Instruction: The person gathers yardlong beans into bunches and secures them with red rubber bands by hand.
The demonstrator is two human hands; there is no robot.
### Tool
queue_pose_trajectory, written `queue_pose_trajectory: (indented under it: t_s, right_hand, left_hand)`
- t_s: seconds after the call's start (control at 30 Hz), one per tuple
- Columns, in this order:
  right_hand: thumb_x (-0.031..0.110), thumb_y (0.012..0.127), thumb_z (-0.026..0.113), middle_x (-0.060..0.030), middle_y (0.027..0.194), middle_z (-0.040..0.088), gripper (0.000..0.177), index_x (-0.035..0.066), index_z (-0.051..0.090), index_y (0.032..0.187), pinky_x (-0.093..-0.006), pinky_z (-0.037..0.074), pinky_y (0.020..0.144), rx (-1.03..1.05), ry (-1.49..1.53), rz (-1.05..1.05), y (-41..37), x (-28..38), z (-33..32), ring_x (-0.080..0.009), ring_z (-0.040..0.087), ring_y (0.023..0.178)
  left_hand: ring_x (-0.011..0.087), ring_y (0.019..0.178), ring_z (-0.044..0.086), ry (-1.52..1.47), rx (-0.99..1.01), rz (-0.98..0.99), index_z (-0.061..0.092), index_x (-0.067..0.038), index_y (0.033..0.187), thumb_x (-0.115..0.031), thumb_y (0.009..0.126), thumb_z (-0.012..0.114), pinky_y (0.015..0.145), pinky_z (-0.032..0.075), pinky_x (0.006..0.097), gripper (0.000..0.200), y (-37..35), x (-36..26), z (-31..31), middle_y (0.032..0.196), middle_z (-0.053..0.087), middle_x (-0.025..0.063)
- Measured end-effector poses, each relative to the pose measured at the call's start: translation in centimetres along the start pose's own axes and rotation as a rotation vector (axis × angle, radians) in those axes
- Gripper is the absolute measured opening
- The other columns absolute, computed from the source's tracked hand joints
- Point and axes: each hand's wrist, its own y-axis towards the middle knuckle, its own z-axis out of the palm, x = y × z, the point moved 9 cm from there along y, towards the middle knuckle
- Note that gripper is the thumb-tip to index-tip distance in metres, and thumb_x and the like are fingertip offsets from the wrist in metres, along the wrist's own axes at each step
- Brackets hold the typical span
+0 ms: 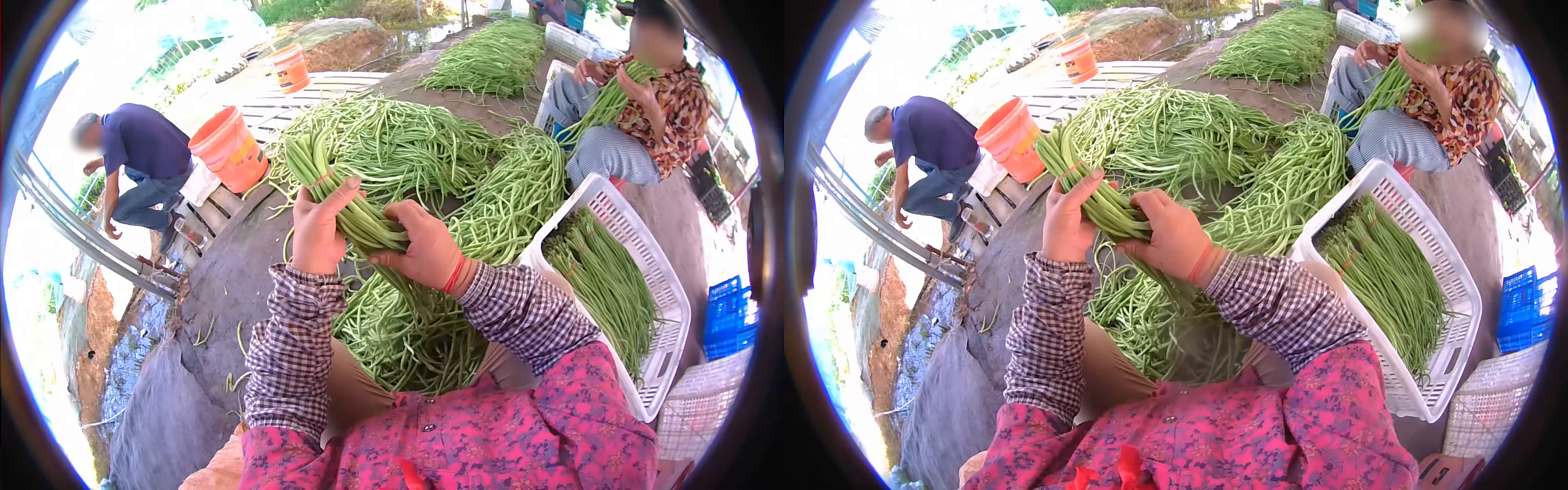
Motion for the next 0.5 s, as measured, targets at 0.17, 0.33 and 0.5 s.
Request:
queue_pose_trajectory:
  t_s: [0.17, 0.33, 0.5]
  right_hand:
    - [0.043, 0.084, 0.062, -0.0179, 0.108, 0.05, 0.061, -0.002, 0.042, 0.12, -0.0372, 0.047, 0.081, -0.071, 0.103, -0.211, 0.8, 0.8, -1.4, -0.0319, 0.056, 0.095]
    - [0.023, 0.088, 0.061, -0.0134, 0.1, 0.056, 0.028, 0.003, 0.057, 0.107, -0.0327, 0.05, 0.074, -0.065, 0.382, -0.023, 0.7, -1.9, -1.3, -0.0285, 0.059, 0.09]
    - [0.019, 0.083, 0.065, -0.012, 0.077, 0.06, 0.018, 0.001, 0.063, 0.084, -0.0342, 0.049, 0.065, -0.206, -0.039, -0.171, 1.8, -1.2, -4.1, -0.0297, 0.06, 0.072]
  left_hand:
    - [0.0296, 0.103, 0.059, -0.329, 0.167, -0.079, 0.049, -0.002, 0.115, -0.012, 0.086, 0.063, 0.084, 0.052, 0.0439, 0.034, 0.0, 0.3, 1.1, 0.105, 0.058, 0.0105]
    - [0.0332, 0.109, 0.055, -0.403, 0.267, -0.119, 0.044, 0.0, 0.122, 0.007, 0.077, 0.058, 0.089, 0.05, 0.046, 0.048, 0.0, 0.2, 1.1, 0.111, 0.055, 0.0136]
    - [0.0252, 0.094, 0.062, -0.233, 0.114, -0.082, 0.047, -0.002, 0.119, 0.012, 0.072, 0.055, 0.081, 0.053, 0.0385, 0.049, -0.4, 0.2, 0.3, 0.101, 0.06, 0.0102]
